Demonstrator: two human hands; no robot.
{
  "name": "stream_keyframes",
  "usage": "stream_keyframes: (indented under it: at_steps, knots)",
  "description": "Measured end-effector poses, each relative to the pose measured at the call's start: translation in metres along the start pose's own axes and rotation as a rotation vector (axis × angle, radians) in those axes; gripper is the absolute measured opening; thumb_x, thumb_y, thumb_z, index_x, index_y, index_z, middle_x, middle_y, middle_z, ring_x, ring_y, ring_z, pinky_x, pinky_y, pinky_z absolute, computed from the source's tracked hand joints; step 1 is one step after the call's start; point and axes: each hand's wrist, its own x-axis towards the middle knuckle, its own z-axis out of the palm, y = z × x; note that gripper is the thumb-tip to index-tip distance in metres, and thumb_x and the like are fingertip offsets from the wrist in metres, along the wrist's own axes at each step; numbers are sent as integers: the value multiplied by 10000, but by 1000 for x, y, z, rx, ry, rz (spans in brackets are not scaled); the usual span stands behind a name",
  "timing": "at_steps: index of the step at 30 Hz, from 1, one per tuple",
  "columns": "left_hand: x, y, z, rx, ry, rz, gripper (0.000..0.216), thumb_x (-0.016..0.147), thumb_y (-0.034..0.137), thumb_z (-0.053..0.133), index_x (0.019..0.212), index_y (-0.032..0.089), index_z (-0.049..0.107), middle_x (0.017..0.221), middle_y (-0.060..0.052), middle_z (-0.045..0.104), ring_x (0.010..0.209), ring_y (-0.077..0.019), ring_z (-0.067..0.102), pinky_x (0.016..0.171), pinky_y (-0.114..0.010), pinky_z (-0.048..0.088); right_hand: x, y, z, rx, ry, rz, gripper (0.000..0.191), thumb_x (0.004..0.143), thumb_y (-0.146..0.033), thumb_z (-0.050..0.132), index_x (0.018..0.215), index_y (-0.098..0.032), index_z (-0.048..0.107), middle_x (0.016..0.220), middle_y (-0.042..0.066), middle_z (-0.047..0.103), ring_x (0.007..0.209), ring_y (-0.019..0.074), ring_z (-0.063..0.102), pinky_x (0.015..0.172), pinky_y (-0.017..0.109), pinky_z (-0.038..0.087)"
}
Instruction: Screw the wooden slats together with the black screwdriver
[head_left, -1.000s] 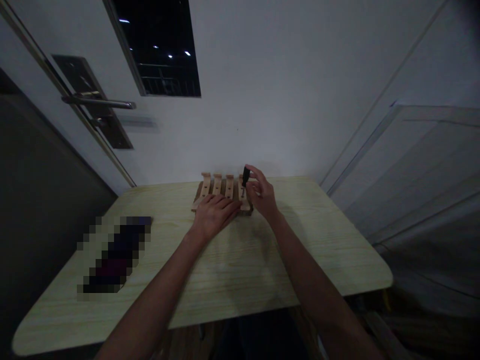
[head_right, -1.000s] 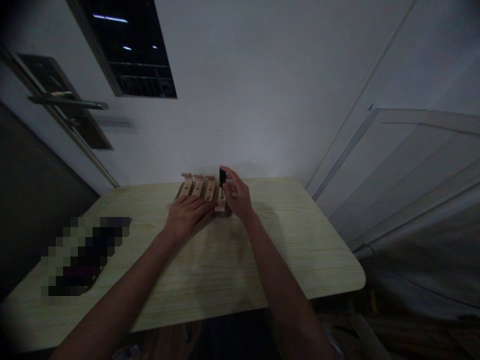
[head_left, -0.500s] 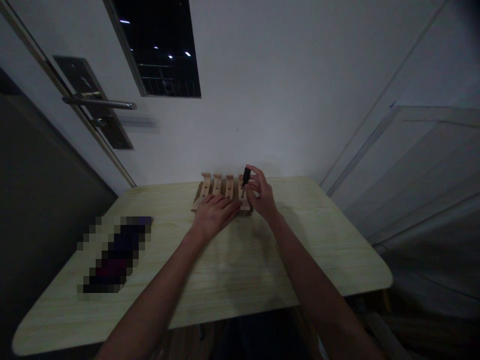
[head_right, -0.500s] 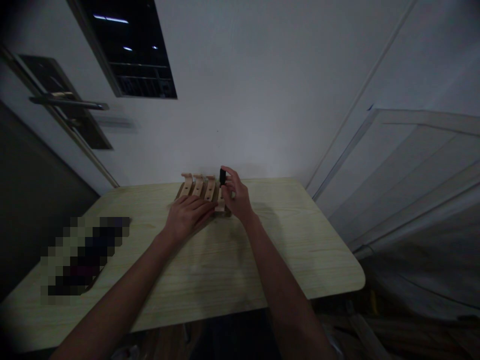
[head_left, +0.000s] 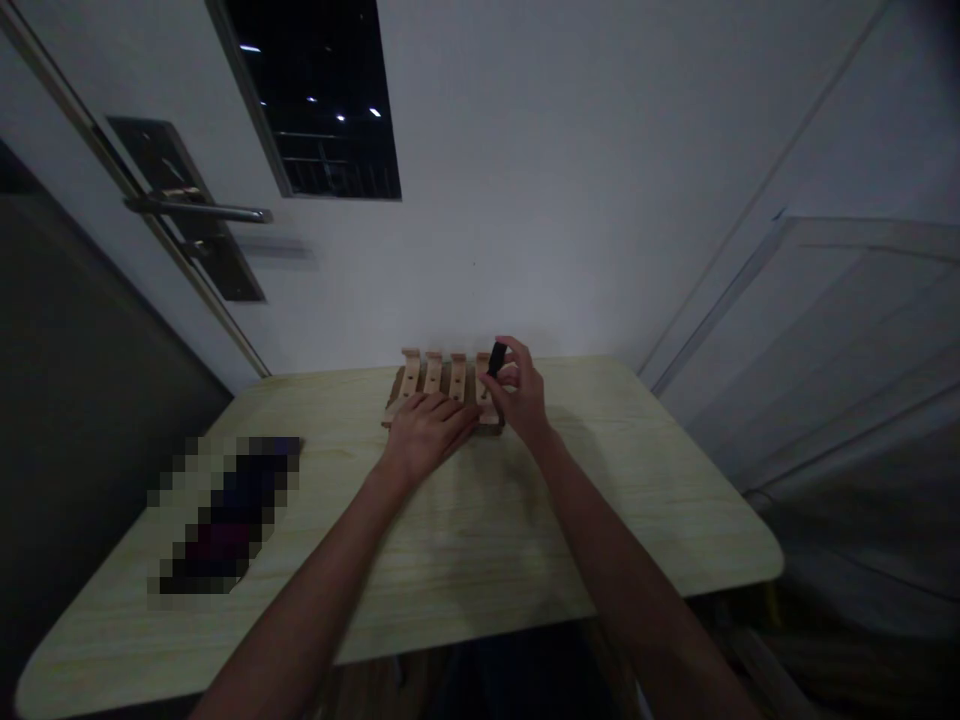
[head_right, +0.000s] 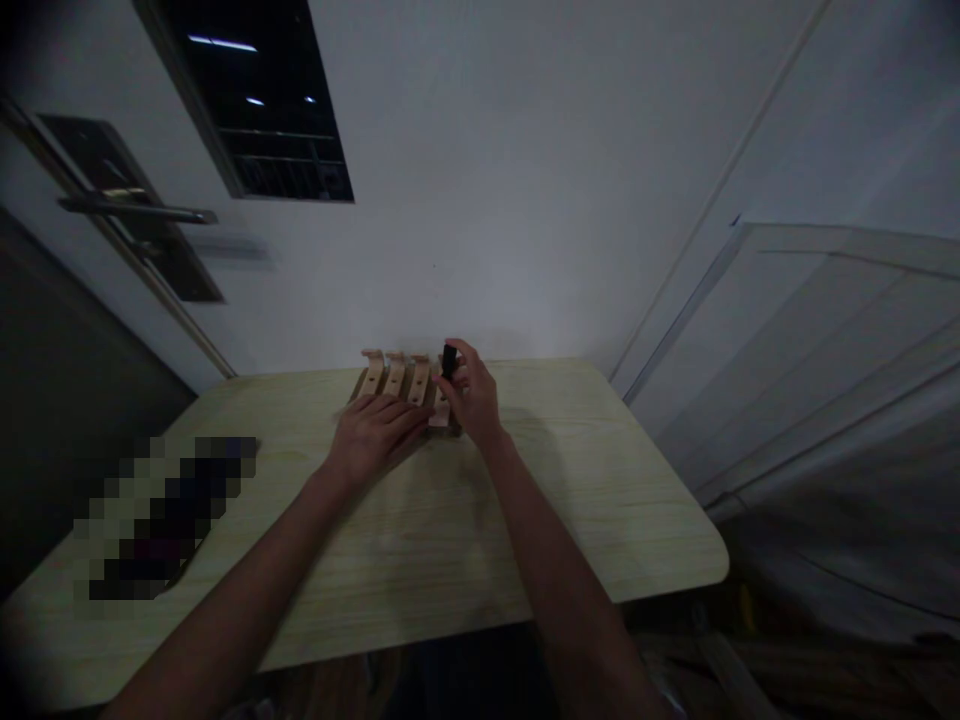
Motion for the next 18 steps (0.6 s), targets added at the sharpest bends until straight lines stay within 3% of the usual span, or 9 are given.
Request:
stream_keyframes:
  at_steps: [6, 13, 18]
  knots:
    - [-1, 0, 0, -10, -20, -9, 185, 903, 308, 525, 1016, 244, 656, 821, 6, 704, 767, -143, 597, 689, -289, 387, 0, -9, -6, 112, -155, 43, 544, 888, -401, 512, 1383, -295, 311, 1051, 64, 624, 825, 151, 664, 707, 295, 586]
    - [-1, 0, -1, -1, -26, -5, 180, 901, 309, 528, 1008, 240, 656, 827, 7, 706, 767, -144, 604, 687, -293, 389, 2, 2, 0, 37, -51, 28, 521, 817, -426, 615, 1282, -293, 421, 1036, 46, 596, 630, 101, 620, 577, 251, 561]
    - [-1, -1, 0, 6, -18, 2, 181, 902, 304, 529, 1020, 245, 654, 829, 10, 708, 776, -138, 610, 689, -288, 394, 3, -2, -5, 61, -111, 25, 533, 849, -433, 566, 1332, -289, 394, 1069, 64, 597, 662, 118, 634, 598, 280, 576]
